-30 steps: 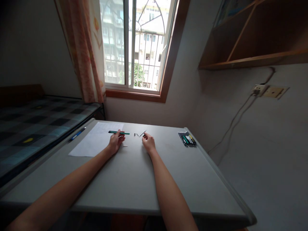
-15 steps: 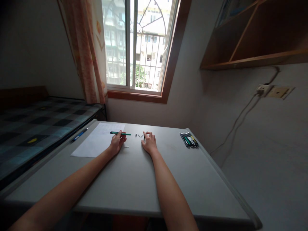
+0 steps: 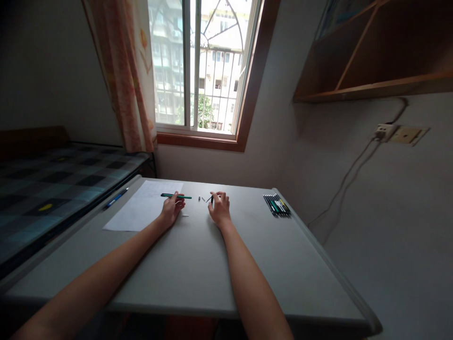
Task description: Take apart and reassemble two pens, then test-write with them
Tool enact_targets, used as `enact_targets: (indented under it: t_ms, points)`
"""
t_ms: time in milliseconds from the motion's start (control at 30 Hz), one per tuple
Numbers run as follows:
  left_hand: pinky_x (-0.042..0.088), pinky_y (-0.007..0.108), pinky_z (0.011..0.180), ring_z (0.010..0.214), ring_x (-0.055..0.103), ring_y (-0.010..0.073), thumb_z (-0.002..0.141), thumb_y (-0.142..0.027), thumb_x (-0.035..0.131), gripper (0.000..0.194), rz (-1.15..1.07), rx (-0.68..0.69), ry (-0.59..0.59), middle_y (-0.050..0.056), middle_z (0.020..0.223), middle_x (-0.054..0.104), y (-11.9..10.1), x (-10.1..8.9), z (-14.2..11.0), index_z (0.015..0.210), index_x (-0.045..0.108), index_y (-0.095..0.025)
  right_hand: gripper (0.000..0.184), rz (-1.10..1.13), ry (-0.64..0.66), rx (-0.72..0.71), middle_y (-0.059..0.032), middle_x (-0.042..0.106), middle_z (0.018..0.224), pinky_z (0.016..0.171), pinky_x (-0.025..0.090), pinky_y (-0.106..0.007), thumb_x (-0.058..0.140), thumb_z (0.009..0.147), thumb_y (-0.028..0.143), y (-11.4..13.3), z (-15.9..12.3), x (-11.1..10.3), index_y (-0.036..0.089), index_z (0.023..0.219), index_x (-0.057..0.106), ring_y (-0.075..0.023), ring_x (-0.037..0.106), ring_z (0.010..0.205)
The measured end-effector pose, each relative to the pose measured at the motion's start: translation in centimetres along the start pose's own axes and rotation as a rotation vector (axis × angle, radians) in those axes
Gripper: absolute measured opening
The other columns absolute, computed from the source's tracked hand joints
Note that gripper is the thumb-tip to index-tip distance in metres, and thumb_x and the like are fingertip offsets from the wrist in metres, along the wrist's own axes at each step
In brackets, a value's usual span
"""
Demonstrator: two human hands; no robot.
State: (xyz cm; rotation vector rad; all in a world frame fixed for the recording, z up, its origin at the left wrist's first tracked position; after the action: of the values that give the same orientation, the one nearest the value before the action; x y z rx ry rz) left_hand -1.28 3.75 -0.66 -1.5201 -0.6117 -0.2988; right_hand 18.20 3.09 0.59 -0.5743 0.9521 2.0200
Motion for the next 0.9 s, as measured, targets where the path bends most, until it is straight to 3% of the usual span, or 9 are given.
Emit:
enact_targets:
  t_ms: [67, 167, 333, 567, 900]
  points:
    - [0.043, 0.021, 0.049, 0.048, 0.054, 0.0089, 0.070, -0.041, 0.059, 0.031, -0.001, 0.001, -0.002, 0.002, 0.059, 0.057, 0.0, 0.0, 0.0, 0.075, 0.059, -0.011, 0.028, 0.033, -0.007, -0.078, -0.0080, 0.047, 0.104, 0.087, 0.035, -0.042, 0.049, 0.076, 0.019, 1.2, -0.1, -0.5, 0.023, 0.102, 0.059, -0.0228, 0.042, 0.097]
    - [0.043, 0.020, 0.049, 0.048, 0.054, 0.0083, 0.071, -0.040, 0.059, 0.029, -0.003, 0.007, -0.006, 0.002, 0.059, 0.057, -0.1, 0.1, -0.1, 0.075, 0.059, -0.011, 0.019, 0.104, 0.093, -0.246, -0.0055, 0.055, 0.096, 0.086, 0.036, -0.039, 0.048, 0.079, 0.018, 3.2, -0.5, -0.7, 0.023, 0.086, 0.064, -0.0204, 0.044, 0.095]
    - [0.043, 0.021, 0.049, 0.048, 0.054, 0.0091, 0.070, -0.042, 0.060, 0.031, -0.019, 0.013, 0.003, 0.002, 0.058, 0.056, -0.2, 0.2, -0.3, 0.077, 0.059, -0.011, 0.016, 0.206, 0.278, -0.449, -0.0028, 0.061, 0.093, 0.086, 0.039, -0.036, 0.053, 0.078, 0.021, 5.9, -1.7, 0.1, 0.026, 0.087, 0.066, -0.0175, 0.048, 0.093]
    - [0.042, 0.021, 0.048, 0.046, 0.053, 0.0082, 0.069, -0.042, 0.061, 0.032, -0.023, 0.017, -0.002, 0.001, 0.056, 0.056, -0.2, 0.2, -0.2, 0.075, 0.058, -0.011, 0.020, 0.168, 0.392, -0.501, -0.0023, 0.064, 0.097, 0.088, 0.038, -0.034, 0.053, 0.078, 0.026, 6.6, -2.3, 0.7, 0.024, 0.095, 0.065, -0.0181, 0.049, 0.096]
    - [0.041, 0.020, 0.048, 0.046, 0.053, 0.0081, 0.071, -0.039, 0.058, 0.028, -0.004, 0.013, 0.003, 0.001, 0.056, 0.056, -0.3, 0.2, -0.4, 0.076, 0.058, -0.010, 0.020, 0.126, 0.401, -0.450, -0.0039, 0.064, 0.096, 0.087, 0.037, -0.035, 0.051, 0.079, 0.023, 5.9, -2.1, 1.2, 0.023, 0.092, 0.066, -0.0186, 0.048, 0.097]
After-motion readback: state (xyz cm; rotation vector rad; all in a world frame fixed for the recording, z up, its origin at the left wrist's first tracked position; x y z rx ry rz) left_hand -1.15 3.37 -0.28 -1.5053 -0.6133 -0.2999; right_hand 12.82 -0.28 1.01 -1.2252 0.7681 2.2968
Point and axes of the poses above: each hand's wrist, its own z-axis towards the middle knuckle, its own x-axis out of the palm, y = z × x, the point moved 2 cm from there along z, towards the middle knuckle
